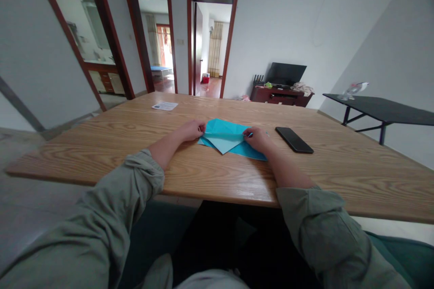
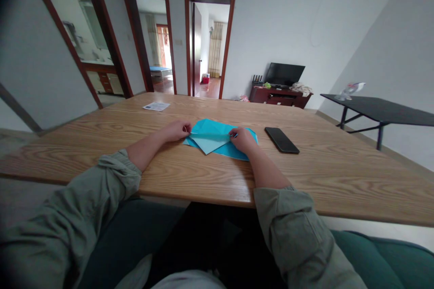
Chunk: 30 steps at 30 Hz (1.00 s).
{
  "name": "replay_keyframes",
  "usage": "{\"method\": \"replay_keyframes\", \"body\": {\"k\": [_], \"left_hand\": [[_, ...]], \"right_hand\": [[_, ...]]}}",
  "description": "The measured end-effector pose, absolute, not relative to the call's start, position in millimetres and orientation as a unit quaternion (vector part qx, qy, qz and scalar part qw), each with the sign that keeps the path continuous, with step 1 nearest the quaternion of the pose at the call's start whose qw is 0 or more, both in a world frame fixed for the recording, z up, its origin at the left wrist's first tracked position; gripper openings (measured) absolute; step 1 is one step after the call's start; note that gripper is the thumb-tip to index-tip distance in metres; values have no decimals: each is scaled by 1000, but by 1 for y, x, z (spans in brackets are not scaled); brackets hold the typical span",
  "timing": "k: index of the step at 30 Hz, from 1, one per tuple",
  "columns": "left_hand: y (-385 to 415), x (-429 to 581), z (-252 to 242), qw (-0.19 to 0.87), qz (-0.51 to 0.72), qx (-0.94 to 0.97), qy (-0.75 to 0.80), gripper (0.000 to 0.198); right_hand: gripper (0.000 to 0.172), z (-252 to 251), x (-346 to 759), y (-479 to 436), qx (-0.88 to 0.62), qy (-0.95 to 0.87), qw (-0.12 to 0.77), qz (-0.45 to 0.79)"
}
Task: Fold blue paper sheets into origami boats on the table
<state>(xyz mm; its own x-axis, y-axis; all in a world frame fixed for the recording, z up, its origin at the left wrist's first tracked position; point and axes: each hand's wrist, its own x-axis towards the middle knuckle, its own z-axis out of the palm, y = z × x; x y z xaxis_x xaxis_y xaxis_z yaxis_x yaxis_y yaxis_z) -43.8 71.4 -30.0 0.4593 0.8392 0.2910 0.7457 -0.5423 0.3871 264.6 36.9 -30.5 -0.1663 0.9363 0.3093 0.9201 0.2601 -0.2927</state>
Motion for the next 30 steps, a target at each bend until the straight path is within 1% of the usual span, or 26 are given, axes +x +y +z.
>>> {"method": "replay_keyframes", "body": {"k": [3, 6, 9, 11, 15, 17, 18, 20, 25, 27, 30], "left_hand": [[72, -45, -32, 105, 190, 853, 474, 21], [74, -48, -33, 141, 149, 851, 483, 26], [74, -50, -32, 174, 140, 851, 475, 29], [74, -50, -31, 180, 144, 849, 475, 30], [72, -48, -28, 177, 154, 848, 475, 33], [72, -47, -28, 179, 159, 847, 475, 36], [72, -47, -27, 181, 161, 845, 476, 39], [71, -47, -27, 190, 156, 845, 475, 44], [71, -49, -29, 223, 137, 857, 444, 58], [72, -49, -30, 225, 144, 856, 442, 59], [74, -48, -33, 216, 158, 858, 439, 55]], "right_hand": [[25, -29, 264, 37, -593, -785, 177, 3], [24, -27, 263, 34, -603, -785, 144, 6], [29, -25, 254, 26, -588, -801, 114, 14], [43, -25, 244, 18, -551, -829, 89, 21], [79, -27, 221, 3, -499, -863, 50, 59], [90, -28, 215, -1, -486, -869, 46, 79], [92, -28, 214, -1, -483, -870, 49, 84], [93, -28, 215, -1, -482, -870, 67, 82], [80, -28, 220, 1, -464, -877, 115, 59], [78, -28, 219, 0, -452, -882, 123, 57], [77, -27, 217, -2, -442, -884, 140, 59]]}}
